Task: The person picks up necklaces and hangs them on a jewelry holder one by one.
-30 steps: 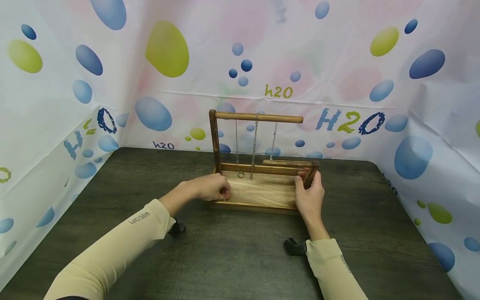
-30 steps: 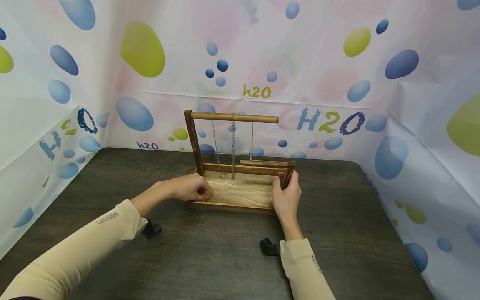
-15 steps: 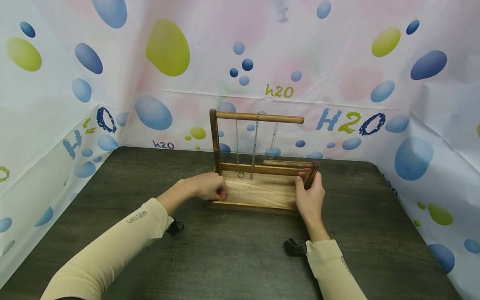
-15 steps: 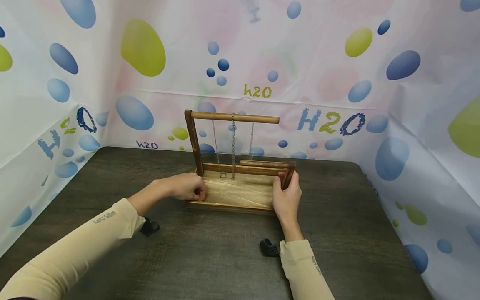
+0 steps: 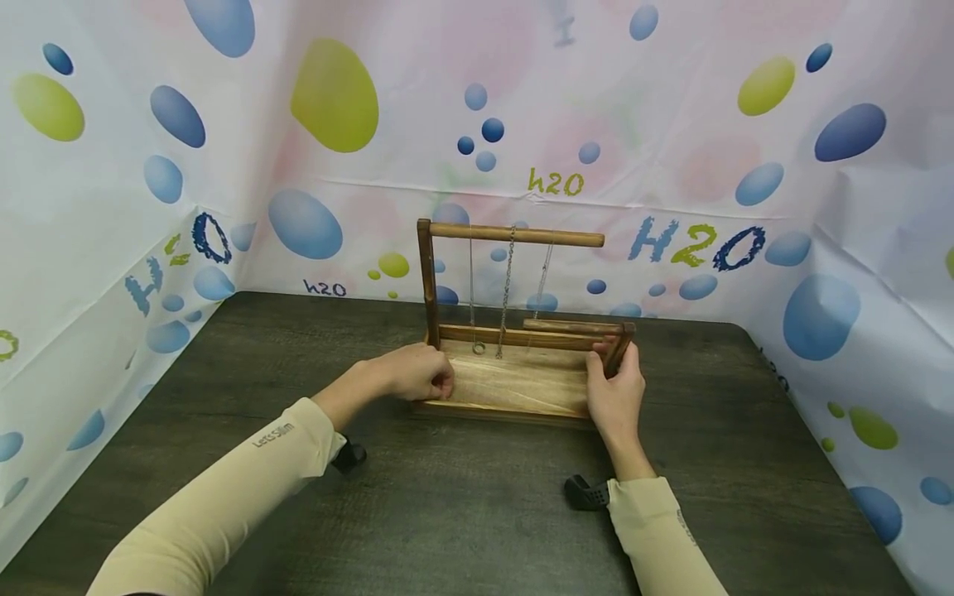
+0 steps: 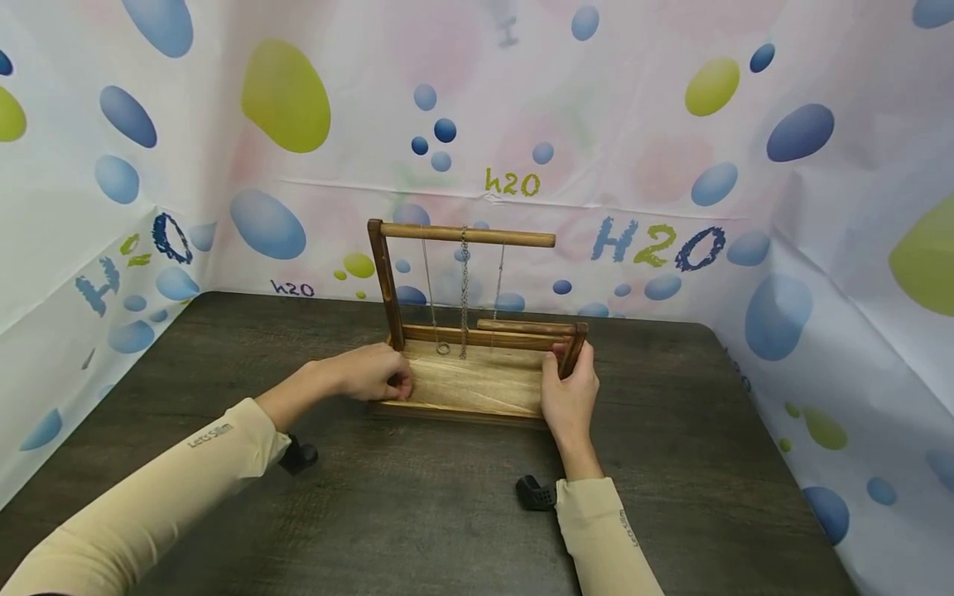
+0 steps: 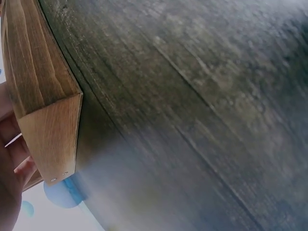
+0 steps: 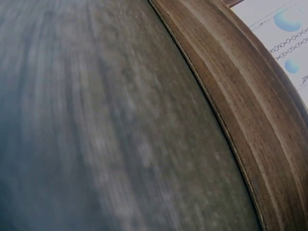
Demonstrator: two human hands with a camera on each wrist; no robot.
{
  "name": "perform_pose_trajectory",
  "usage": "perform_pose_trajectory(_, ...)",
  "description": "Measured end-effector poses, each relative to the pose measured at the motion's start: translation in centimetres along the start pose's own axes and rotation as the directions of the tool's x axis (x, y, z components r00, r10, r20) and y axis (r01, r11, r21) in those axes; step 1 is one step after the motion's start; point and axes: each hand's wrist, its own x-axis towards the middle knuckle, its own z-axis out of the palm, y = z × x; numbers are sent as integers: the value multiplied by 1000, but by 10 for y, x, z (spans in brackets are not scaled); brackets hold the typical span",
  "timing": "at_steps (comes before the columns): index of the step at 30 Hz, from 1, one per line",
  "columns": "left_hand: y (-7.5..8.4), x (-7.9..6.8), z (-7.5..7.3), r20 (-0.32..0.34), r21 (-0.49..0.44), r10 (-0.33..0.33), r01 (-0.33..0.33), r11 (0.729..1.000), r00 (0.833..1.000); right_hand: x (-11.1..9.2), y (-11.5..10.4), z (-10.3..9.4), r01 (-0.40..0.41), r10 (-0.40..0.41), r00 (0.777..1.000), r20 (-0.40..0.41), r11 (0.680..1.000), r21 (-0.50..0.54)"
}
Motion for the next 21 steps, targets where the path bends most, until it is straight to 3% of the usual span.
perform_pose_trajectory(12,-1,-4,-2,-72,-154,50,-60,986,996,-2,2,2,-4,4,1000,6,1000,3)
perform_pose_trajectory(21,-3,-5,-7,-140,-361,77,-123,925,987,-1,1,1,7,-7,1000,-9,1000,-3)
